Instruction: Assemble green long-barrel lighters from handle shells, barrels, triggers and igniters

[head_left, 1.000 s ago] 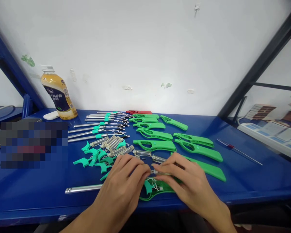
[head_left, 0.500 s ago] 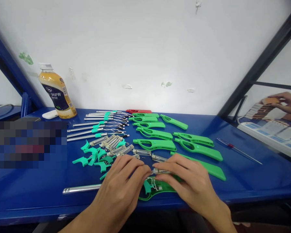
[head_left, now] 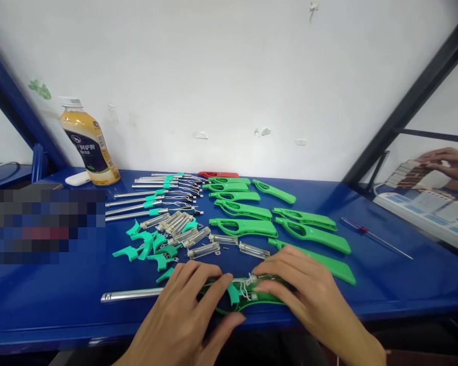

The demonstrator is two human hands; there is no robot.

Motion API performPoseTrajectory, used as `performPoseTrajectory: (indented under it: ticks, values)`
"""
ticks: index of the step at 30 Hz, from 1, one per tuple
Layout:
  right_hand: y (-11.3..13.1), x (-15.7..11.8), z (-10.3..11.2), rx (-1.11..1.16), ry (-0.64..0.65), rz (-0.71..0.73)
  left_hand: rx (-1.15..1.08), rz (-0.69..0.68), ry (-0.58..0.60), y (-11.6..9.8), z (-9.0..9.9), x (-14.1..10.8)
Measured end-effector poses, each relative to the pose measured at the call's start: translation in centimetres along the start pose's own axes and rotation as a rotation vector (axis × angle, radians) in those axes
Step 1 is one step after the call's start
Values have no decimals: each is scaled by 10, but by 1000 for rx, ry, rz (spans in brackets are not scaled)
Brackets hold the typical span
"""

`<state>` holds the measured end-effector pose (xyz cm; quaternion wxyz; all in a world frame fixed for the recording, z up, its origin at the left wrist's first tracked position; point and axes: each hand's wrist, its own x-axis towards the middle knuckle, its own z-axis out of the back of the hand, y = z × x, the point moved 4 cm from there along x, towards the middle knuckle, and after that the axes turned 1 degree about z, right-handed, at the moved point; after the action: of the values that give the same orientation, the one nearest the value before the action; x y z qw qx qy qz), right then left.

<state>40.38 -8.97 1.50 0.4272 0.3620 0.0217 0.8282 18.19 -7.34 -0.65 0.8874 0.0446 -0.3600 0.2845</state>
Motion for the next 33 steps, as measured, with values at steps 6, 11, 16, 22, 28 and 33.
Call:
performPoseTrajectory:
  ticks: [6, 11, 16, 22, 28, 33]
  values:
    - [-3, -4, -3, 8, 39, -2, -58, 17, 6, -2, 3, 4]
    - [-5, -5, -3, 50, 60, -27, -37, 7, 57, -2, 1, 2]
    - [-4, -4, -2, 86, 54, -9, 4, -34, 64, -5, 1, 4]
    - [-3, -4, -2, 110, 53, -31, -19, -7, 90, -5, 1, 6]
    - [-4, -4, -1, 113, 76, -44, -73, 23, 135, -6, 1, 8]
    - [-4, -4, -2, 111, 117, -80, -61, -7, 173, -7, 0, 13]
